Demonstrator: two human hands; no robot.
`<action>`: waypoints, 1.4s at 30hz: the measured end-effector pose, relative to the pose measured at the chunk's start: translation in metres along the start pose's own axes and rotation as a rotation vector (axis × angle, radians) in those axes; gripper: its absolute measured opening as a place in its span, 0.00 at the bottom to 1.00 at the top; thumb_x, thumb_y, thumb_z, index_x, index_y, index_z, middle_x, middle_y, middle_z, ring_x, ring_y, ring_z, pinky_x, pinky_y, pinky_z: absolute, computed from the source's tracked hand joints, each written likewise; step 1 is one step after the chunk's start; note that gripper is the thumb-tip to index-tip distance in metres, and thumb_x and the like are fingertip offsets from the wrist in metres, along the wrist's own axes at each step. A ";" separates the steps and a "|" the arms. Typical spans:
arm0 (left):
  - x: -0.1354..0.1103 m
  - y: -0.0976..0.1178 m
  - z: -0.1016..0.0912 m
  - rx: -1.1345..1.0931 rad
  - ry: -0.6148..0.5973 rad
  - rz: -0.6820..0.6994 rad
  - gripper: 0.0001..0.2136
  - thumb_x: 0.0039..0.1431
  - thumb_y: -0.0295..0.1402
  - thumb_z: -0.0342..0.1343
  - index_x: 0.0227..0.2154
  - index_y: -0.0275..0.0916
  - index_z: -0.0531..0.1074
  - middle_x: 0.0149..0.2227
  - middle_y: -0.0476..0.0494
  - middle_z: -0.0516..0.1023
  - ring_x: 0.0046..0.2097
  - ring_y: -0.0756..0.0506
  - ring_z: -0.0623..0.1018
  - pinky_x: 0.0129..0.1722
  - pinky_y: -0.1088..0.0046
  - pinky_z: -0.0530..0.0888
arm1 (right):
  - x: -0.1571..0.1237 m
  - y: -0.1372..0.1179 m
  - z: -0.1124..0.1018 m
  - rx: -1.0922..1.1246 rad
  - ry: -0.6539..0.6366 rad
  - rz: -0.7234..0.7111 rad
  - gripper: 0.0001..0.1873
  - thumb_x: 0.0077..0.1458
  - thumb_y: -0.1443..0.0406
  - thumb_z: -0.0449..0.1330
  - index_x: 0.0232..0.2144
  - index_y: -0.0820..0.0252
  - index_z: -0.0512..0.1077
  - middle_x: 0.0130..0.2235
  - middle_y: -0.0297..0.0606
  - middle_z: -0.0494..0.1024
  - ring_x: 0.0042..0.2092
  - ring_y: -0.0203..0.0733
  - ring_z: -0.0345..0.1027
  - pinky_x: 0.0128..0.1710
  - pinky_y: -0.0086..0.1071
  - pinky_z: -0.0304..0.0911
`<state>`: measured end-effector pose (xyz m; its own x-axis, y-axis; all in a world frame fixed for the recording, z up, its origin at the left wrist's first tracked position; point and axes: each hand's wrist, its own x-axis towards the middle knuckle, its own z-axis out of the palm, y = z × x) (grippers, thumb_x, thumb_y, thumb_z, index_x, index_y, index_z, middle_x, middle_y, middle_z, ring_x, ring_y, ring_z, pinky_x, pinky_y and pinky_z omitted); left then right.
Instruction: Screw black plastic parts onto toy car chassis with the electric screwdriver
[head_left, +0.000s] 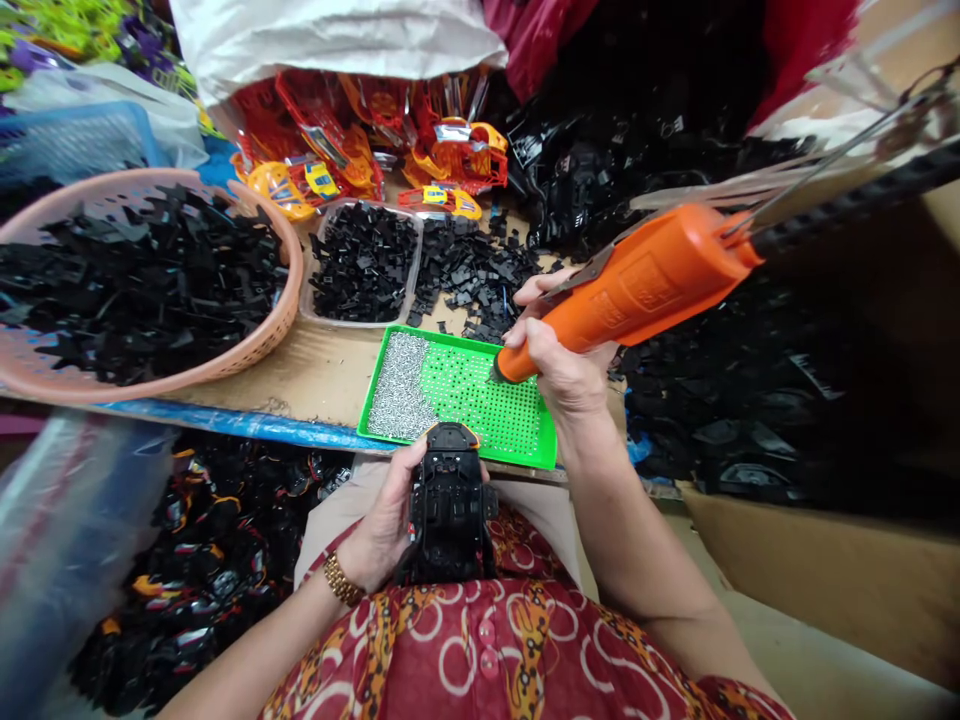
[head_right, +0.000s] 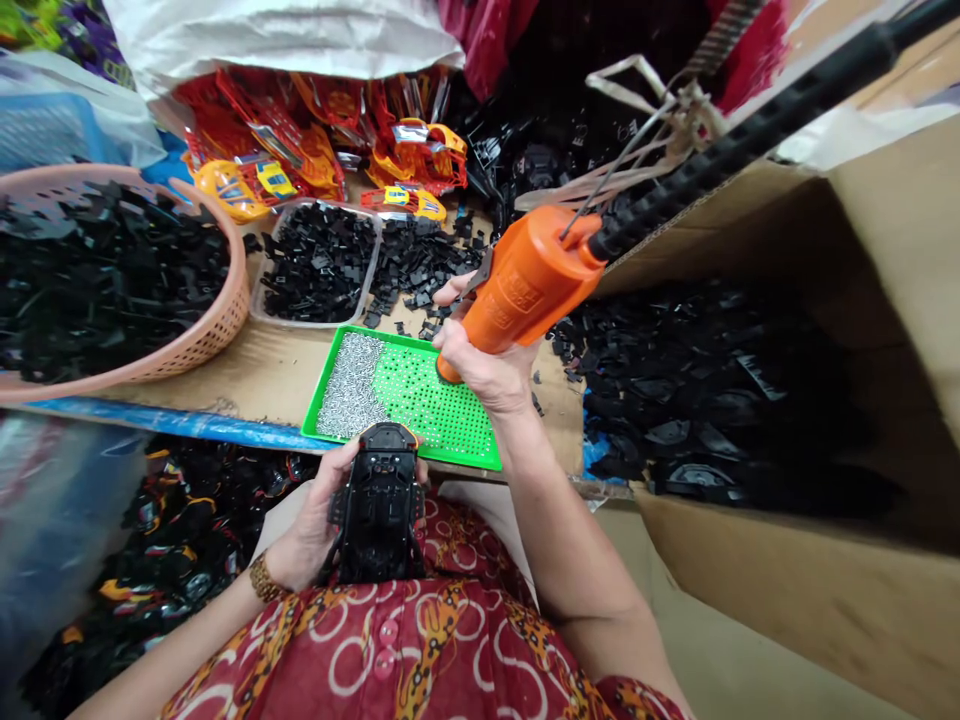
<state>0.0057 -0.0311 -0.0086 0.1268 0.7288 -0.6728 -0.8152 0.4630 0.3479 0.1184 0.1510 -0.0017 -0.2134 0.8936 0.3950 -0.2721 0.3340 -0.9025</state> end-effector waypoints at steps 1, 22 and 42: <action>0.000 0.000 0.000 0.001 0.003 0.002 0.13 0.57 0.47 0.64 0.36 0.45 0.84 0.32 0.42 0.87 0.44 0.31 0.87 0.41 0.60 0.82 | 0.000 0.000 0.001 -0.012 0.001 0.009 0.20 0.48 0.55 0.73 0.42 0.46 0.72 0.39 0.29 0.80 0.25 0.36 0.71 0.27 0.37 0.72; 0.000 -0.001 -0.001 0.010 -0.011 0.021 0.12 0.54 0.47 0.67 0.33 0.46 0.83 0.30 0.44 0.87 0.45 0.31 0.87 0.40 0.62 0.82 | -0.001 0.005 -0.001 -0.002 -0.028 0.013 0.18 0.50 0.55 0.73 0.41 0.46 0.73 0.38 0.29 0.79 0.26 0.35 0.71 0.29 0.35 0.74; -0.004 -0.008 0.000 0.008 0.083 0.119 0.17 0.54 0.48 0.70 0.39 0.43 0.82 0.37 0.42 0.88 0.46 0.33 0.86 0.41 0.64 0.83 | -0.005 -0.062 0.000 0.112 0.023 -0.056 0.14 0.50 0.61 0.73 0.39 0.46 0.77 0.41 0.30 0.80 0.25 0.35 0.69 0.26 0.37 0.69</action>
<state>0.0120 -0.0376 -0.0088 -0.0180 0.7346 -0.6783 -0.8172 0.3800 0.4333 0.1363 0.1261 0.0526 -0.1735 0.8816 0.4390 -0.3865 0.3491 -0.8537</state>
